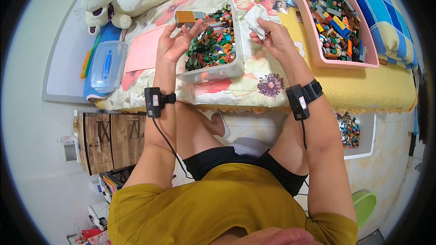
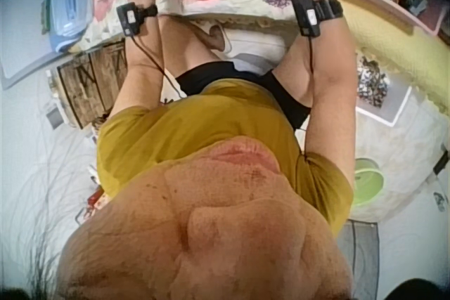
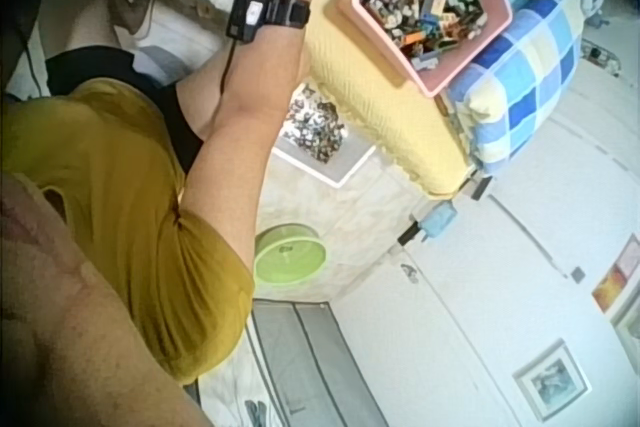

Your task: The person sits on the floor and assembles small plastic building blocks on a bed. They pick pieces from a pink bin and the bed surface, connect them into small structures, and occasionally wipe the pieces with a white cloth. The person also opens a clear plastic container and pours more blocks onto the bed.

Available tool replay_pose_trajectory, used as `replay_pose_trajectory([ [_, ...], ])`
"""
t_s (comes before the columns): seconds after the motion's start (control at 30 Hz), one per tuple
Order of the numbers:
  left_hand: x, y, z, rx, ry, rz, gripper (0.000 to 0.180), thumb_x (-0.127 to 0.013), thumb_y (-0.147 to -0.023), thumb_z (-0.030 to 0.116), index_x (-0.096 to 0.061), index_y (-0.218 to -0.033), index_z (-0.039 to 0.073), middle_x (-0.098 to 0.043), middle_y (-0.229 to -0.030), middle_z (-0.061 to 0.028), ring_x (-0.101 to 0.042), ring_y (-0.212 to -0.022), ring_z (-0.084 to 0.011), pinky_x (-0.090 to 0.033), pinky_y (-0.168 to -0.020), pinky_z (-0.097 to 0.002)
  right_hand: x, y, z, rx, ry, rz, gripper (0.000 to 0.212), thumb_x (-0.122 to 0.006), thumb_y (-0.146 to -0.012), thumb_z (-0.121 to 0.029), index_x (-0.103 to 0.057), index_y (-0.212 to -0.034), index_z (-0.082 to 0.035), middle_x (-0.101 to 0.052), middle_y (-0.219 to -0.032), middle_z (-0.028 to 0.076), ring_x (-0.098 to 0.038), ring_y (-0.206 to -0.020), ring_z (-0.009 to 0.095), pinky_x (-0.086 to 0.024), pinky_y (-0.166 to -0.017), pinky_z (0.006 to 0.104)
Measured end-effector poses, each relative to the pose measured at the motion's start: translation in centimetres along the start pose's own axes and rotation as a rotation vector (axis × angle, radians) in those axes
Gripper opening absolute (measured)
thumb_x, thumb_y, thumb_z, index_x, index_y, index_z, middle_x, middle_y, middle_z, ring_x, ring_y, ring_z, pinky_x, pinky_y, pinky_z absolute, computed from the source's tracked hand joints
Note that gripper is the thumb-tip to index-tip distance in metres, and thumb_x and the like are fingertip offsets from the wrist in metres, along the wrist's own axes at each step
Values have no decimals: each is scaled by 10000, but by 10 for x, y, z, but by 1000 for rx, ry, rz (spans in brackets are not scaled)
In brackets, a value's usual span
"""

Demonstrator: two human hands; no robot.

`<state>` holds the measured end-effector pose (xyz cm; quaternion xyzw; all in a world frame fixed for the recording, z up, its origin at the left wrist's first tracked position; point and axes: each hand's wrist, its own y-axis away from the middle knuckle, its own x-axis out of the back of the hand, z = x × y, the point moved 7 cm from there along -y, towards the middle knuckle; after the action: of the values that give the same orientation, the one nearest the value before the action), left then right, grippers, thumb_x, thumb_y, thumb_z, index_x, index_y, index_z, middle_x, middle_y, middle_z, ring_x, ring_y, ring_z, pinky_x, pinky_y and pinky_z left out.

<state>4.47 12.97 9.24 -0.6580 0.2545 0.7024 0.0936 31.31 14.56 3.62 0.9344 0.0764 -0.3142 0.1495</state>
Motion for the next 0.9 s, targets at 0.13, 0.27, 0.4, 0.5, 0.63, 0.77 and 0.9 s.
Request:
replay_pose_trajectory([
  [0.13, -7, 0, -1, 22, -33, 104, 758, -605, -906, 32, -158, -1515, -36, -23, -1576, -350, -401, -1374, -473, -638, -861, -384, 0, 2, -3, 12, 25, 9, 313, -612, -977, -190, -598, -1153, 69, -681, -980, 133, -696, -769, 203, -601, -639, 303],
  [0.27, -40, 1, -17, -82, -496, -23, 606, -621, -915, 52, -327, -1426, -89, -240, -1513, -356, -456, -1340, -454, -618, -902, -366, 1, 3, -7, 27, 53, 29, 320, -612, -977, -191, -593, -1160, 71, -681, -981, 133, -697, -771, 205, -600, -642, 300],
  [0.4, -68, -15, -49, -344, -1302, -73, 322, -600, -933, 85, -578, -1214, -70, -673, -1132, -209, -670, -1109, -356, -585, -906, -354, -1, 3, -11, 48, 46, -7, 337, -607, -981, -198, -581, -1175, 76, -683, -1005, 139, -701, -777, 206, -602, -651, 301],
  [0.5, -73, -28, -79, -619, -1960, 61, 143, -665, -896, 95, -650, -959, -32, -695, -1021, -157, -660, -1146, -270, -556, -852, -338, -2, 4, -15, 75, 32, -32, 342, -597, -987, -210, -578, -1193, 62, -685, -1031, 143, -702, -796, 209, -605, -662, 300],
  [0.63, -83, -32, -143, -1112, -2580, -401, 162, -684, -776, 23, -593, -906, -7, -510, -1363, -319, -592, -1178, -443, -536, -838, -411, -3, 6, -26, 163, -117, -76, 330, -615, -971, -210, -588, -1180, 45, -701, -996, 150, -723, -750, 248, -620, -615, 321],
  [0.77, -76, -46, -155, -1133, -2670, -406, 184, -687, -750, -7, -569, -891, -8, -440, -1445, -308, -644, -1065, -416, -545, -827, -424, 3, 9, -32, 174, -56, -24, 341, -640, -961, -270, -608, -1185, -15, -706, -976, 125, -713, -720, 201, -619, -620, 309],
  [0.9, -75, -49, -161, -1162, -2588, -548, 186, -697, -757, -12, -574, -897, -6, -440, -1452, -299, -650, -1068, -399, -547, -837, -422, -3, 9, -35, 262, 93, -32, 361, -657, -953, -320, -632, -1145, -16, -705, -926, 97, -705, -688, 168, -608, -574, 286],
])
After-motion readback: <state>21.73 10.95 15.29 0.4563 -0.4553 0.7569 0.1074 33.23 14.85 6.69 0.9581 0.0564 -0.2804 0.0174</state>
